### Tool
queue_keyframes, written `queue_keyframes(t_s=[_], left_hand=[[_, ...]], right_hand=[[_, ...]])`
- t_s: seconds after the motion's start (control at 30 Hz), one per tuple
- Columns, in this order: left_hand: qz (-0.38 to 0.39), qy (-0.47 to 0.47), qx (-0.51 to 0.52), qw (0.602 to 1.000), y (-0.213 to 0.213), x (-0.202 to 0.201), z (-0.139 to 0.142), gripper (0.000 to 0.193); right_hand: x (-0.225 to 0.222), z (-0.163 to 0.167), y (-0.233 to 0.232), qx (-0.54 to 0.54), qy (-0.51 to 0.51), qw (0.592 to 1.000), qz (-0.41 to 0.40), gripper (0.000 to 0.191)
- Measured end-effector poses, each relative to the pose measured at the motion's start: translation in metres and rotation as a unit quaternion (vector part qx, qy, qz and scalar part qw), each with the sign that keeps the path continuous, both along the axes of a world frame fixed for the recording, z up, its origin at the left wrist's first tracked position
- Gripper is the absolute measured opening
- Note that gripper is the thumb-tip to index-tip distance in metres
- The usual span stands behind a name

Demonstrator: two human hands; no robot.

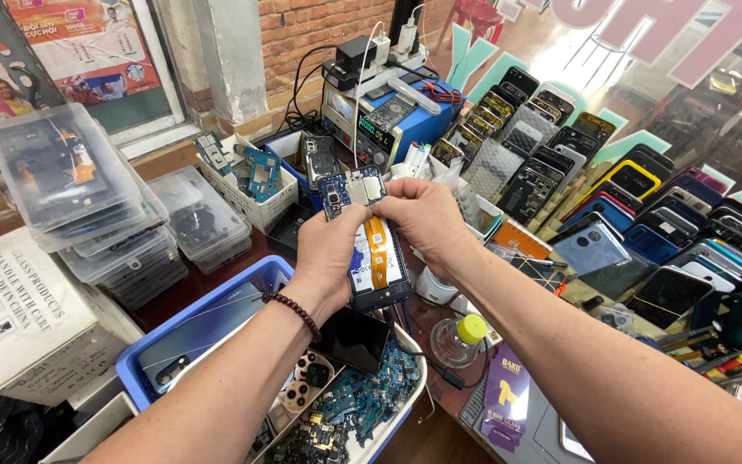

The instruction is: The person disassembles a smartphone, removes the battery, cleans the charging port with a tool and spray, and reassembles the device. They test the phone by powering it on and interacting with the screen.

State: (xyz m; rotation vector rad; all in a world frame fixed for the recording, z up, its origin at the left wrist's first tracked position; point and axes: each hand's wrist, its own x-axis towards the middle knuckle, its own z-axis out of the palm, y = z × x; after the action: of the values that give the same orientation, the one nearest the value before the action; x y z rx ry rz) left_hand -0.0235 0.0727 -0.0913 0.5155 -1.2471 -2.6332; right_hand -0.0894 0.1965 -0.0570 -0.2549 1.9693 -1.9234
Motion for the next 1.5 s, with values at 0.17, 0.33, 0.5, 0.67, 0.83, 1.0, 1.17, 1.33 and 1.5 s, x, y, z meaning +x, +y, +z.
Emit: queue_keyframes(t_s=[0.17, 0.33, 0.5, 0.67, 0.83, 1.0, 1.17, 1.33, 1.5], left_hand=[[0.032, -0.003, -0.025, 0.999, 0.043, -0.004, 0.01, 0.02], [0.018, -0.001, -0.003, 1.0, 0.052, -0.012, 0.001, 0.021], [-0.001, 0.007, 0.018, 1.0, 0.043, -0.019, -0.016, 0.021], [0.028, -0.001, -0.018, 0.999, 0.043, -0.021, -0.017, 0.021], [0.003, -0.005, -0.009, 1.0, 0.038, -0.017, -0.011, 0.022], [-0.039, 0.018, 0.015, 0.999, 0.03, -0.013, -0.016, 0.022], [-0.04, 0.021, 0.001, 0.999, 0.025, -0.013, -0.019, 0.021], [-0.026, 0.03, -0.003, 0.999, 0.035, -0.013, -0.015, 0.021], [-0.017, 0.016, 0.012, 1.0, 0.037, -0.012, -0.014, 0.023]], right_hand=[[-0.003, 0.003, 0.034, 0.003, 0.009, 1.0, -0.012, 0.014], [-0.012, -0.005, 0.047, 0.002, 0.002, 1.0, -0.012, 0.016], [-0.02, -0.015, 0.044, 0.008, 0.012, 1.0, 0.023, 0.019], [-0.02, -0.012, 0.039, 0.044, 0.019, 0.999, 0.004, 0.019], [-0.019, -0.01, 0.034, 0.049, 0.007, 0.999, -0.007, 0.018], [-0.021, -0.014, 0.034, 0.043, 0.007, 0.999, 0.015, 0.02], [-0.021, -0.015, 0.031, 0.079, 0.017, 0.997, 0.004, 0.019], [-0.019, -0.009, 0.036, 0.066, 0.018, 0.998, -0.004, 0.018], [-0.021, -0.008, 0.042, 0.034, 0.012, 0.999, 0.032, 0.017]])
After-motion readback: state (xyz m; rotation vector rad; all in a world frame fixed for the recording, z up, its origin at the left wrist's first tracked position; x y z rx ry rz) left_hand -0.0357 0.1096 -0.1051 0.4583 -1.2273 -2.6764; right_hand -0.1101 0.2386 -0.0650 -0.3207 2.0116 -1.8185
